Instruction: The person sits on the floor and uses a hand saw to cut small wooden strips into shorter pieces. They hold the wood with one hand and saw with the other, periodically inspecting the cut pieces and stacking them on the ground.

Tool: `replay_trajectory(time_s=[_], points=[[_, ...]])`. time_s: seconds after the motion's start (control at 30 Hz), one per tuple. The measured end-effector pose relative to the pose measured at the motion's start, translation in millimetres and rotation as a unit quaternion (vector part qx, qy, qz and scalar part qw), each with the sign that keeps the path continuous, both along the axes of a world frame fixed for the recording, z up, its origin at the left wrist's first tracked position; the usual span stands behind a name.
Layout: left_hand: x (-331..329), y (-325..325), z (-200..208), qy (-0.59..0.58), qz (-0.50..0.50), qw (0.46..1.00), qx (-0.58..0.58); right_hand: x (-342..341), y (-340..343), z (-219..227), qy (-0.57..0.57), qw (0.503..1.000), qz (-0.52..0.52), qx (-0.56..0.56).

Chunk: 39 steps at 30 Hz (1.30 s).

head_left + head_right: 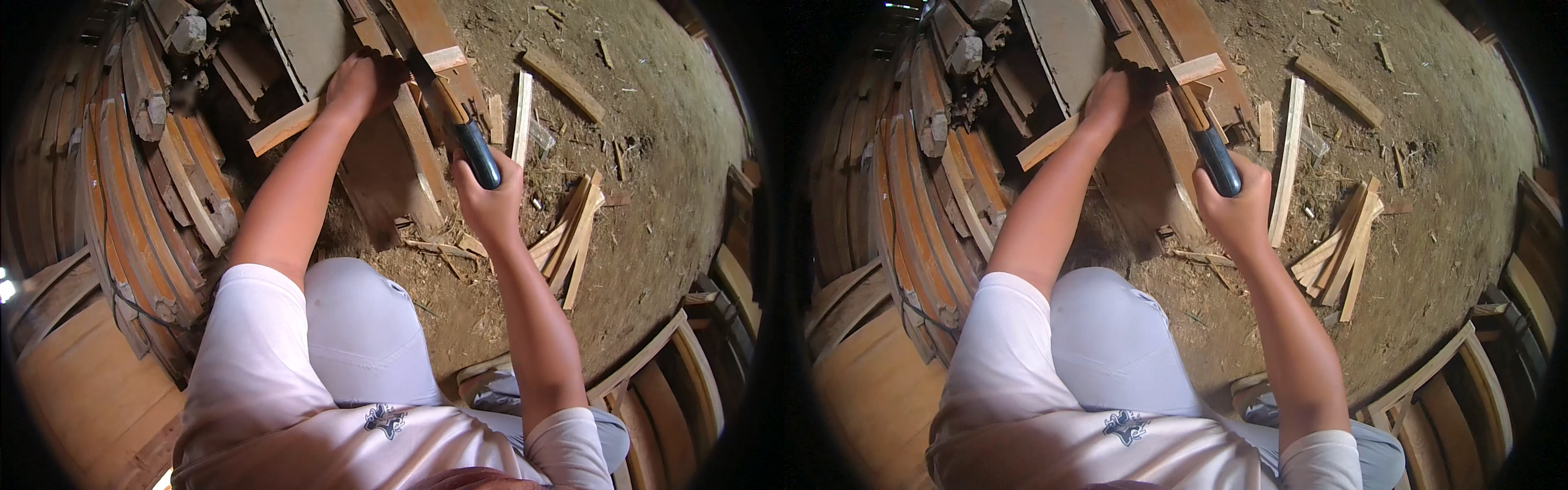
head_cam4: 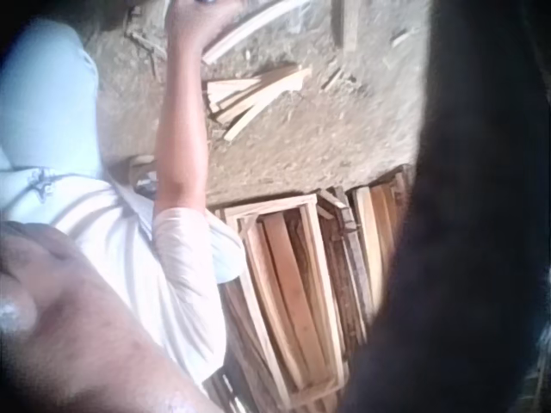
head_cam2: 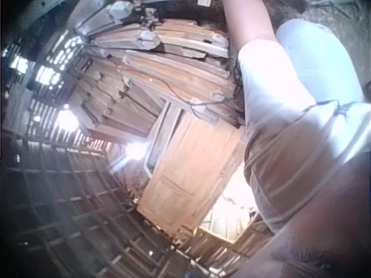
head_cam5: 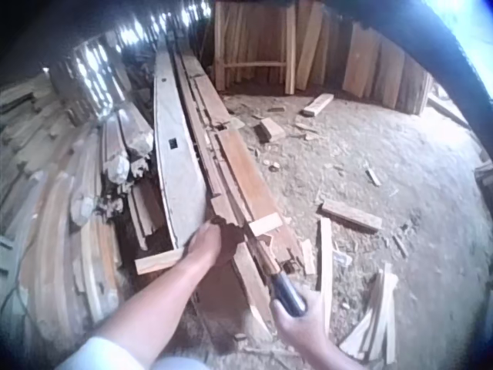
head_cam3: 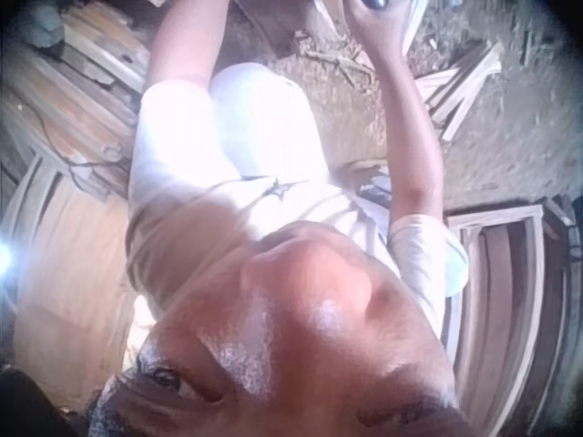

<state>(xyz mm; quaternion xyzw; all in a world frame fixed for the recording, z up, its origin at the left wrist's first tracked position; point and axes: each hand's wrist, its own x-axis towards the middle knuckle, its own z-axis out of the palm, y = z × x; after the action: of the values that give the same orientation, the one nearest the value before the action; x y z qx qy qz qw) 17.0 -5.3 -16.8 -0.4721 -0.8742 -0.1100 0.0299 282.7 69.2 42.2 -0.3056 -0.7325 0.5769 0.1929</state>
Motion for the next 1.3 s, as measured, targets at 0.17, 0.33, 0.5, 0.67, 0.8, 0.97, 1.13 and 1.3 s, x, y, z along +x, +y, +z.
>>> replay_trajectory(time_s=[0.17, 0.33, 0.5, 0.67, 0.8, 0.97, 1.13, 1.3], points=[[-12.4, -11.5, -19.0, 0.041, -0.006, 0.999, -0.029, 65.0, -13.9, 9.2, -0.03, 0.999, 0.019, 0.004], [-22.5, -14.8, -23.2, -0.037, 0.01, 0.998, -0.052, 96.7, -12.8, 24.9, -0.017, 0.996, 0.042, 0.075], [3.7, -0.9, 13.8, -0.062, 0.035, 0.997, -0.008, -7.8, -3.8, -16.8, 0.013, 0.999, -0.004, 0.035], [-2.2, -4.3, 11.3, -0.036, -0.018, 0.998, -0.053, 29.1, -12.4, 3.5, -0.001, 1.0, -0.017, 0.007], [-18.1, -6.2, -4.8, 0.035, -0.023, 0.988, -0.147, 116.9, -26.7, 41.1, -0.045, 0.998, 0.024, 0.044], [2.2, 4.6, 9.9, 0.006, 0.004, 0.995, -0.102, 108.7, -31.3, 41.6, -0.054, 0.998, 0.017, 0.03], [1.1, 5.9, 17.0, 0.014, 0.011, 0.99, -0.139, 114.3, -21.2, 21.4, -0.019, 0.998, 0.01, 0.052], [-0.9, -9.2, 6.6, -0.05, 0.021, 0.999, -0.005, 48.0, 0.7, 17.4, -0.031, 0.999, 0.023, 0.029]])
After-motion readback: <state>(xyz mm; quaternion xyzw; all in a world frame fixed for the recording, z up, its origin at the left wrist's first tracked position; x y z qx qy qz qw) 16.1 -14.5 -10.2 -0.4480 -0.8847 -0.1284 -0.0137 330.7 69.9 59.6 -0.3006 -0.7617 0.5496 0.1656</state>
